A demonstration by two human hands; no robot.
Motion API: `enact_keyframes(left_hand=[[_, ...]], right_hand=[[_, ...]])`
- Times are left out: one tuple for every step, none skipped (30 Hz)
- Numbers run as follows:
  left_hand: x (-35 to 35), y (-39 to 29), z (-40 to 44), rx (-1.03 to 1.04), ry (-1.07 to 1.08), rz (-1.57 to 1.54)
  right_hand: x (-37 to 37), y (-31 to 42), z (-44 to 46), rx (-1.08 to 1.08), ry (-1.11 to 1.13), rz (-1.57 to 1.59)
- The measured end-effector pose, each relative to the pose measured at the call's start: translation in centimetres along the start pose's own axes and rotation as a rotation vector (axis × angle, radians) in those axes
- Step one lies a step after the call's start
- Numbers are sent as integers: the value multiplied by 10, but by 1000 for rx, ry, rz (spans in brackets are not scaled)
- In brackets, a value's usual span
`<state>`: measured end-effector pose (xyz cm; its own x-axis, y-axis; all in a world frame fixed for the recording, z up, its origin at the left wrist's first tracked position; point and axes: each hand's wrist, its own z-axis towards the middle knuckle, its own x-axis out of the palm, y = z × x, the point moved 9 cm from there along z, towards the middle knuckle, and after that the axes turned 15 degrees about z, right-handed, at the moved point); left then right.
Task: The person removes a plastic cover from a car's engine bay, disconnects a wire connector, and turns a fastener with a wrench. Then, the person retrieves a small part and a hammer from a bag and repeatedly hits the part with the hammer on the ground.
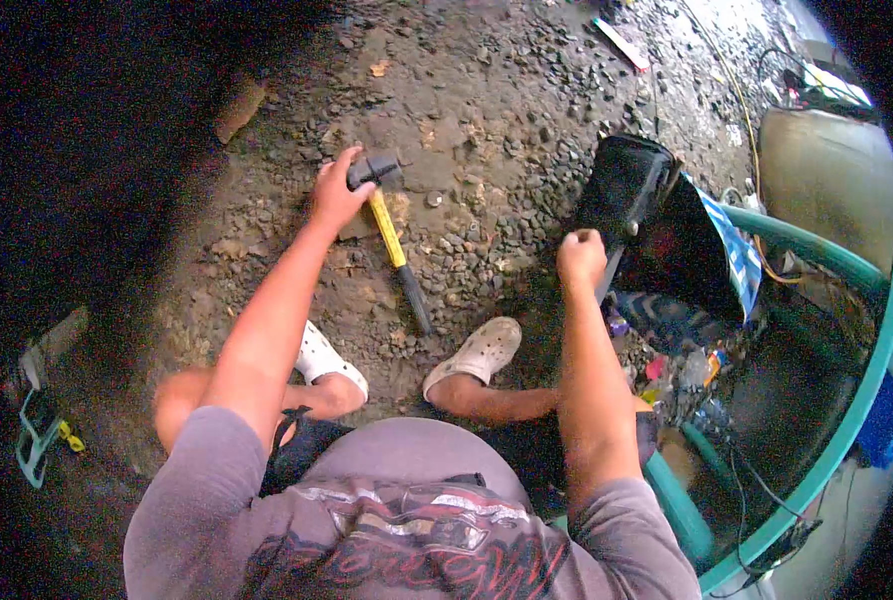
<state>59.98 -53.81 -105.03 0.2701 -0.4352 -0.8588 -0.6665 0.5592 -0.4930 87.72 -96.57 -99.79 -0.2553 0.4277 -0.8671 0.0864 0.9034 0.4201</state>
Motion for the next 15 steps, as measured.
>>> enact_keyframes(left_hand=[[-1, 1, 1, 34, -48, -9], [12, 12, 6, -40, 134, 11], [1, 8, 7, -46, 136, -6], [-8, 6, 9, 7, 79, -89], [-10, 11, 9, -80, 103, -85], [-7, 11, 13, -92, 154, -91], [-7, 6, 15, -47, 196, -87], [-1, 11, 18, 50, 143, -96], [-2, 12, 19, 59, 121, 5], [4, 19, 20, -8, 181, 1], [4, 16, 20, 5, 180, -2], [5, 19, 19, -17, 175, 9], [5, 20, 19, -38, 174, 25], [8, 23, 20, -4, 135, 29], [6, 19, 21, -2, 136, 26]], right_hand=[[-10, 11, -6, 12, -9, -4], [-23, 31, -11, -49, -53, 54], [-37, 46, -19, -105, -104, 105], [-51, 63, -24, -143, -176, 161], [-74, 71, -22, -178, -286, 199], [-96, 64, -10, -208, -381, 208], [-114, 54, 3, -240, -455, 219], [-136, 36, 12, -135, -523, 232], [-150, 25, 22, -42, -568, 262], [-153, -26, 50, 21, -608, 362], [-172, -30, 42, 221, -594, 339], [-161, -55, 55, 346, -444, 381], [-142, -100, 75, 474, -289, 420], [-121, -132, 96, 483, -170, 468], [-100, -161, 115, 493, -49, 513]])
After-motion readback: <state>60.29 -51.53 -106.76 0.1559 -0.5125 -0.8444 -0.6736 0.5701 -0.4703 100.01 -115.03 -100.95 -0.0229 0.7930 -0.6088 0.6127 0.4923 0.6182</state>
